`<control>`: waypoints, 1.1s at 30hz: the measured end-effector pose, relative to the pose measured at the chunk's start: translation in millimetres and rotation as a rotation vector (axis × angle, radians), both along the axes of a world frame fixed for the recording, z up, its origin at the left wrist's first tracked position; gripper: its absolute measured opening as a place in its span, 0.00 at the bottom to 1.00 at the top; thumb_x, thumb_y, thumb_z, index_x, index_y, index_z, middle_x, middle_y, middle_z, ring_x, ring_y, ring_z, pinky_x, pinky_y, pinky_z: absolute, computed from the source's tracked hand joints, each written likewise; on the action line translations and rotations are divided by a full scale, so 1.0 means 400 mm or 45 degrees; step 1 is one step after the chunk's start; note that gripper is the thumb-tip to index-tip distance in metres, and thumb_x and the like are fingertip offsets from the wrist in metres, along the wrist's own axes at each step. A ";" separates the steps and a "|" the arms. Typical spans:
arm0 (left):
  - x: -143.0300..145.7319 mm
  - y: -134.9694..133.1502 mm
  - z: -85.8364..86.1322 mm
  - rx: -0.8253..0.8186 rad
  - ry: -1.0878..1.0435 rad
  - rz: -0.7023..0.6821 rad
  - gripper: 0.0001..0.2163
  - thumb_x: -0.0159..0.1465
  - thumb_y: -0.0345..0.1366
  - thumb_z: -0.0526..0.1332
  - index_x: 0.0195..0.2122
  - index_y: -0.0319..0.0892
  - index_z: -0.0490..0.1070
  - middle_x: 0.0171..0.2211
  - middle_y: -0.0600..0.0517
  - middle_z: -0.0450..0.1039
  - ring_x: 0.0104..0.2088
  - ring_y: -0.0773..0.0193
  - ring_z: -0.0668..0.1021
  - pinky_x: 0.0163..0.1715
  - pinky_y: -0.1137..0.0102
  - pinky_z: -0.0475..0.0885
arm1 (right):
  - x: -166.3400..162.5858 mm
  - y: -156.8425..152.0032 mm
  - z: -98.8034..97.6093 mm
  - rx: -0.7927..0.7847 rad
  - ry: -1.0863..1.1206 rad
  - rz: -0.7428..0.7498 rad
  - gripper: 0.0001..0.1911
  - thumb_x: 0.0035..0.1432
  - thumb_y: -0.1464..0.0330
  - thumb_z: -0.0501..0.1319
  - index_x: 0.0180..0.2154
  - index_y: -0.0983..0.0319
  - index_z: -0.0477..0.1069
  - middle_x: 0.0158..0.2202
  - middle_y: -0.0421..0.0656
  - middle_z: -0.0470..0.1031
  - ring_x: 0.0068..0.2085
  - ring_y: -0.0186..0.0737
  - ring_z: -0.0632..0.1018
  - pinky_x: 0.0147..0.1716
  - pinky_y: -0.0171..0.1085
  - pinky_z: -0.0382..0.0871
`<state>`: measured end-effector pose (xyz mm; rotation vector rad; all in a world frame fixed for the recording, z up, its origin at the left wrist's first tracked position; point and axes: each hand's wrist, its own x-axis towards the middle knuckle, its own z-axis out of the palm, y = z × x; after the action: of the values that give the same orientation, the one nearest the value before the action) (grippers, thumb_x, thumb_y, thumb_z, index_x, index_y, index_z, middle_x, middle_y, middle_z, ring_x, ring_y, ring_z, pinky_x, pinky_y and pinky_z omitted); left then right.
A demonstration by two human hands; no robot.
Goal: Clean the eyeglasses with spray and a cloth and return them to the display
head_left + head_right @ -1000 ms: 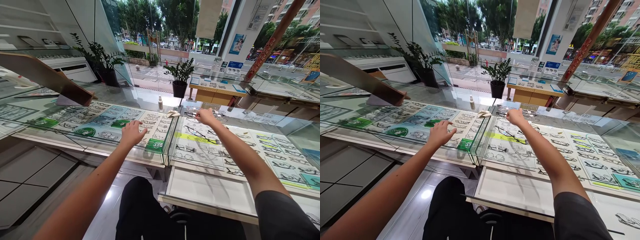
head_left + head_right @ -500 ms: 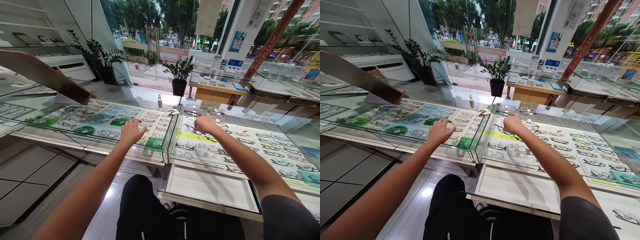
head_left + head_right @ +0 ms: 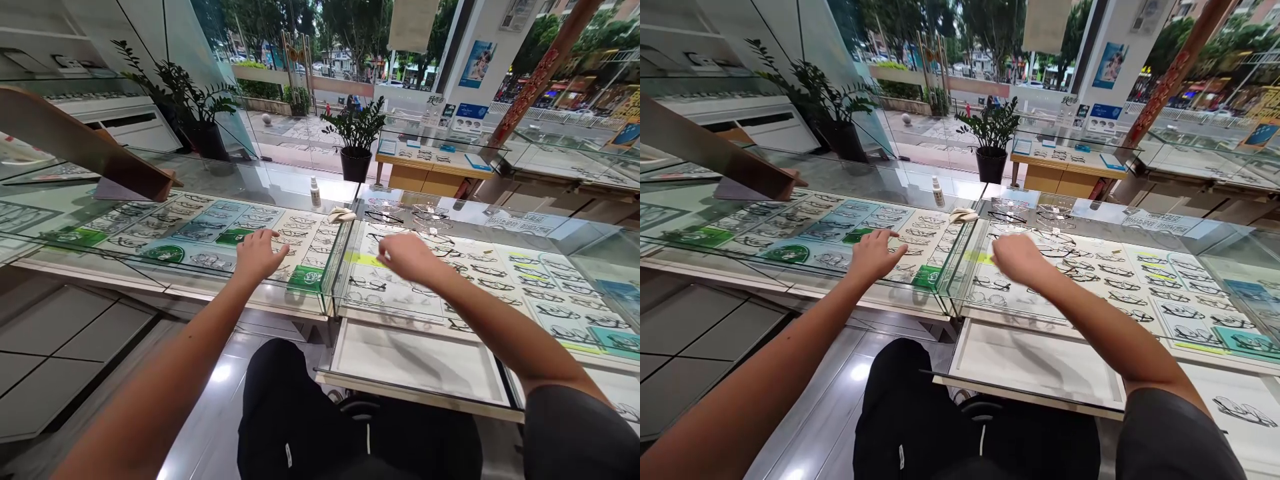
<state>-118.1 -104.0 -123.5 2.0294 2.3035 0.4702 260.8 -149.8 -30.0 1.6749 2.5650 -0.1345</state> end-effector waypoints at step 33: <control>-0.001 0.001 -0.009 0.036 0.007 0.001 0.25 0.71 0.52 0.55 0.62 0.44 0.71 0.67 0.37 0.71 0.67 0.34 0.70 0.65 0.40 0.66 | -0.053 0.049 -0.546 -0.053 0.104 0.064 0.07 0.62 0.70 0.67 0.41 0.64 0.82 0.53 0.55 0.81 0.60 0.55 0.74 0.62 0.48 0.58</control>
<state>-118.6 -103.5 -126.9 2.0450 2.3144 0.5006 239.7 -130.2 -248.4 1.6219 2.6410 -0.2563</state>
